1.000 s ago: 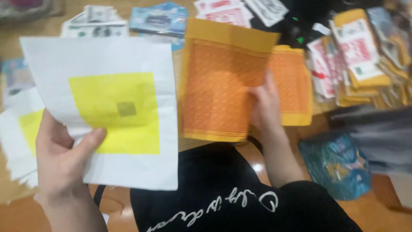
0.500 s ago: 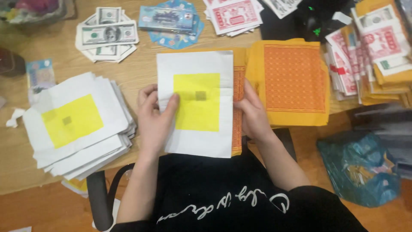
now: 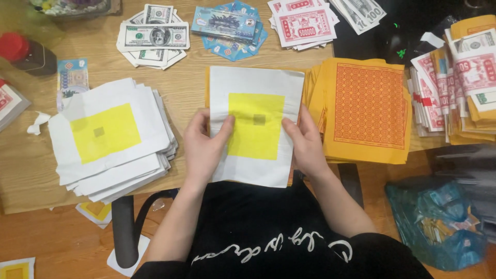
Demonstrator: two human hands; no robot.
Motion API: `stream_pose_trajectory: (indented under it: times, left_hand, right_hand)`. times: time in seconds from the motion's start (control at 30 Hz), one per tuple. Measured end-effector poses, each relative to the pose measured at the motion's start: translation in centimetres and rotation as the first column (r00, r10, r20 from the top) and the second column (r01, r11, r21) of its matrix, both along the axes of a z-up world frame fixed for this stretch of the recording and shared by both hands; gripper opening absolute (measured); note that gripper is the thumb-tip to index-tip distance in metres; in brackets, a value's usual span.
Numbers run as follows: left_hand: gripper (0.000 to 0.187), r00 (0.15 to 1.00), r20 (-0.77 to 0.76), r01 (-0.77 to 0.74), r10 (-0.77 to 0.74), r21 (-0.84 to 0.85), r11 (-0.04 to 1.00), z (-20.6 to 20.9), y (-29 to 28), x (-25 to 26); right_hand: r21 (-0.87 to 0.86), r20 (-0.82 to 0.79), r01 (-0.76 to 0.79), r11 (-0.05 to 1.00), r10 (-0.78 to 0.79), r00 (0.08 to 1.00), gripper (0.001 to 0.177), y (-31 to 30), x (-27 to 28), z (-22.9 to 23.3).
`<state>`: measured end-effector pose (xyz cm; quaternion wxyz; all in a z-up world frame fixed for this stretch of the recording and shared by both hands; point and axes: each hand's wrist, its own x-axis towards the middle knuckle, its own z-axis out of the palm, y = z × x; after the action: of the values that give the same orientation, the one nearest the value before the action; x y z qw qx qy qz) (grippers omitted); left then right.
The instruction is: The person repeatedly stacks red 500,000 denomination paper money, secures each bundle with a rubber band, and places the completed bundles on the table. The person also handles yellow and white paper sheets and blue paper money, arranging them into separate stacks.
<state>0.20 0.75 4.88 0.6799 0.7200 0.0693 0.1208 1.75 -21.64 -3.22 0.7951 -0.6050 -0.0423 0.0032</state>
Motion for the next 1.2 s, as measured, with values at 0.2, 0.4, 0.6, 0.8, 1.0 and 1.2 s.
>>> stream_pose_trajectory:
  times: [0.2, 0.4, 0.6, 0.8, 1.0, 1.2]
  left_hand:
    - [0.056, 0.982, -0.070, 0.147, -0.176, -0.306, 0.941, -0.4, 0.5, -0.5]
    - [0.018, 0.929, -0.027, 0.356, -0.369, -0.198, 0.913, -0.1, 2.1, -0.3]
    - [0.014, 0.714, -0.001, 0.661, -0.700, 0.331, 0.673, 6.7, 3.4, -1.4]
    - [0.033, 0.663, -0.121, 0.698, -0.739, 0.455, 0.552, 8.0, 4.1, -1.0]
    - [0.038, 0.847, -0.168, 0.502, -0.504, -0.057, 0.863, 2.6, 6.0, -0.9]
    - [0.047, 0.834, -0.111, 0.510, -0.541, -0.218, 0.832, 1.3, 4.7, 0.0]
  right_hand:
    - [0.041, 0.000, 0.003, 0.999, -0.003, 1.000, 0.053, 1.2, -0.8, 3.0]
    - [-0.203, -0.037, -0.028, 0.979, 0.021, 0.999, 0.038, -0.9, -1.0, 5.3]
    - [-0.659, -0.098, -0.425, 0.620, 0.490, 0.866, 0.043, -2.3, 0.0, 16.7]
    - [-0.755, -0.242, -0.612, 0.235, 0.768, 0.593, 0.029, -1.8, 3.3, 16.2]
    - [-0.600, -0.242, -0.528, 0.601, 0.493, 0.836, 0.035, -4.8, 5.3, 15.5]
    - [-0.579, -0.217, -0.472, 0.665, 0.432, 0.876, 0.044, -6.4, 5.6, 13.7]
